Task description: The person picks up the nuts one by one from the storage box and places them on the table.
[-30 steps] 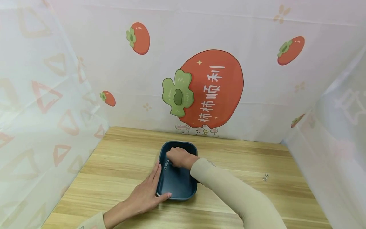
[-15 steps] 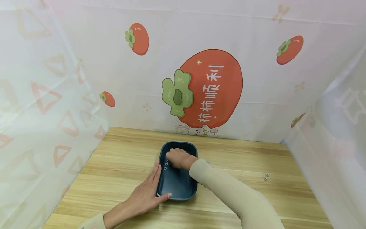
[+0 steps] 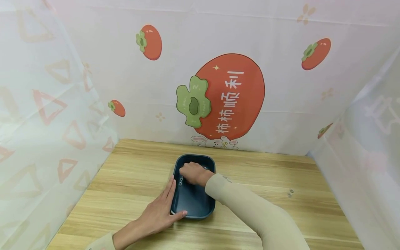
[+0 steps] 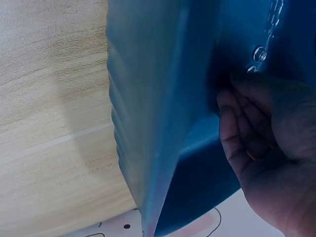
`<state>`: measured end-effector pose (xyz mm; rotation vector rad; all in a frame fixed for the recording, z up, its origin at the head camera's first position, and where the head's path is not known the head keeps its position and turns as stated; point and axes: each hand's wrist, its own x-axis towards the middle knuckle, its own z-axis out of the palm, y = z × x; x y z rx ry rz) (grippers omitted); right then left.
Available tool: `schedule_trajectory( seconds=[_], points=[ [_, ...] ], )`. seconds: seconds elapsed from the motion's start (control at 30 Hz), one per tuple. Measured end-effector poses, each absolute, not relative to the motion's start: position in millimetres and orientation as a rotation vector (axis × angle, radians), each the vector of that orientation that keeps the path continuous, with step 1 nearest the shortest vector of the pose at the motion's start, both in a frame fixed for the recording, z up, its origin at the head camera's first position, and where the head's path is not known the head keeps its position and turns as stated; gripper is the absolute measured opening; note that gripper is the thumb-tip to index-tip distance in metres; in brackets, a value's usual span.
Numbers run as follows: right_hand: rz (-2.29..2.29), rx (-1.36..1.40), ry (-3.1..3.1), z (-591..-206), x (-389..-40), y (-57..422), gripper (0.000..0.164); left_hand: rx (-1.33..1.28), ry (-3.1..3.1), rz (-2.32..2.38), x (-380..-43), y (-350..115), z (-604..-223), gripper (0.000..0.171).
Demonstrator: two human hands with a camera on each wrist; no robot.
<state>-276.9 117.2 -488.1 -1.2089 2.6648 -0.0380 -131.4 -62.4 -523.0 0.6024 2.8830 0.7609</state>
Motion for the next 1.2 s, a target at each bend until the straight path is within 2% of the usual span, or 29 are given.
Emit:
schedule_trajectory(
  seconds=[0.43,1.2],
  points=[
    [0.014,-1.111,2.668,-484.4,-271.8,111.9,0.007,0.604,2.881,0.769,-131.4,-63.3,-523.2,0.113],
    [0.019,-1.108,2.656,-483.1,-271.7,114.4,0.006,0.612,2.884,0.779,-130.8,-62.6,-523.6,0.112]
  ],
)
